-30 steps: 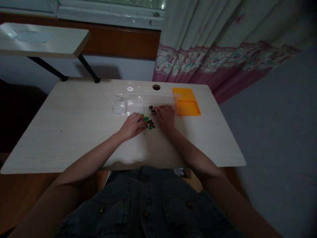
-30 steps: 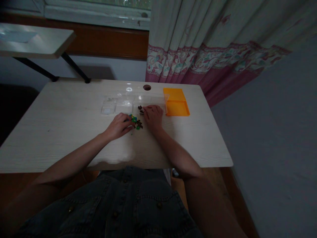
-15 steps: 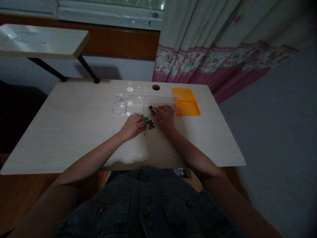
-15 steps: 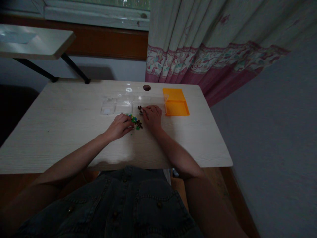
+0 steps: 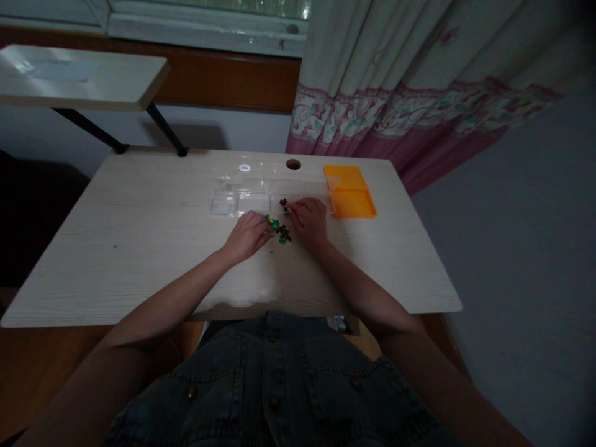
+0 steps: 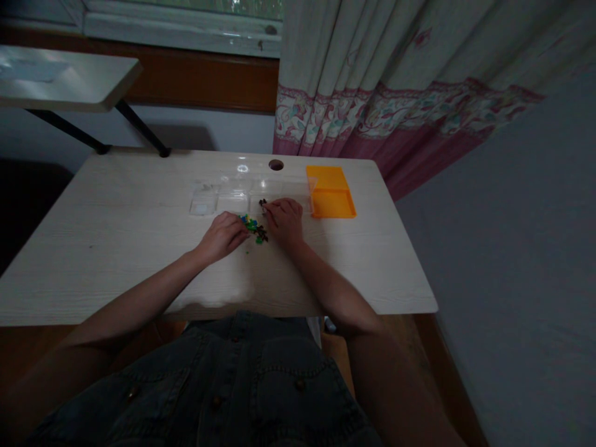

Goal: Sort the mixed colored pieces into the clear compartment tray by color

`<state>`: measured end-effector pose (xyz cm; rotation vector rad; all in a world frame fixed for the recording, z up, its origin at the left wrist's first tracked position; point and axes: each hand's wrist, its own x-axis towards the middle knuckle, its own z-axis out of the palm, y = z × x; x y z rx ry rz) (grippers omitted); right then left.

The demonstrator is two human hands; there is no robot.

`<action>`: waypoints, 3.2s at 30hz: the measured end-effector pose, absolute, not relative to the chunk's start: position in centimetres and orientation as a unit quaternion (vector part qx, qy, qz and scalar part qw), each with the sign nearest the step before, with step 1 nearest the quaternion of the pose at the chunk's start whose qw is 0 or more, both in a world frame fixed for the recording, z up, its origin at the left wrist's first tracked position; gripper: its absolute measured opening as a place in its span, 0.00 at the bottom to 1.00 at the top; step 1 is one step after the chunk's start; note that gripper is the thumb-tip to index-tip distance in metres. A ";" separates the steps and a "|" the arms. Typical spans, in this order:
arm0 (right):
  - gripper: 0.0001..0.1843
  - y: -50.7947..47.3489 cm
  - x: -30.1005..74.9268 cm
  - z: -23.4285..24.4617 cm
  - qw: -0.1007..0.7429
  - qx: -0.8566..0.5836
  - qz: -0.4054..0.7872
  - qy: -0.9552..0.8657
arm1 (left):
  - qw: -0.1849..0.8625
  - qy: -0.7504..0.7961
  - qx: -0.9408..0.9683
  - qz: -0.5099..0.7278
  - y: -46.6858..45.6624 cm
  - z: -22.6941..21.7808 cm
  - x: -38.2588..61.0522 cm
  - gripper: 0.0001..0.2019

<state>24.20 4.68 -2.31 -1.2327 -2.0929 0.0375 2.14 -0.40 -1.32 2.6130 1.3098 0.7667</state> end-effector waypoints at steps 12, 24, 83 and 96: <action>0.12 3.1 22.9 -2.4 0.284 -0.338 0.019 -0.897 | 0.113 0.475 0.796 0.358 0.1 -1.4 1.8 0.13; 0.09 3.0 22.6 -2.7 0.303 -0.315 0.033 -0.899 | 0.116 0.466 0.808 0.341 0.1 -1.3 1.9 0.16; 0.15 5.3 24.0 -2.7 0.402 -0.509 0.057 -0.759 | 0.014 0.509 0.833 0.216 -0.4 -0.8 1.4 0.09; 0.15 5.3 24.0 -2.7 0.404 -0.504 0.060 -0.761 | 0.016 0.505 0.838 0.208 -0.4 -1.2 1.9 0.11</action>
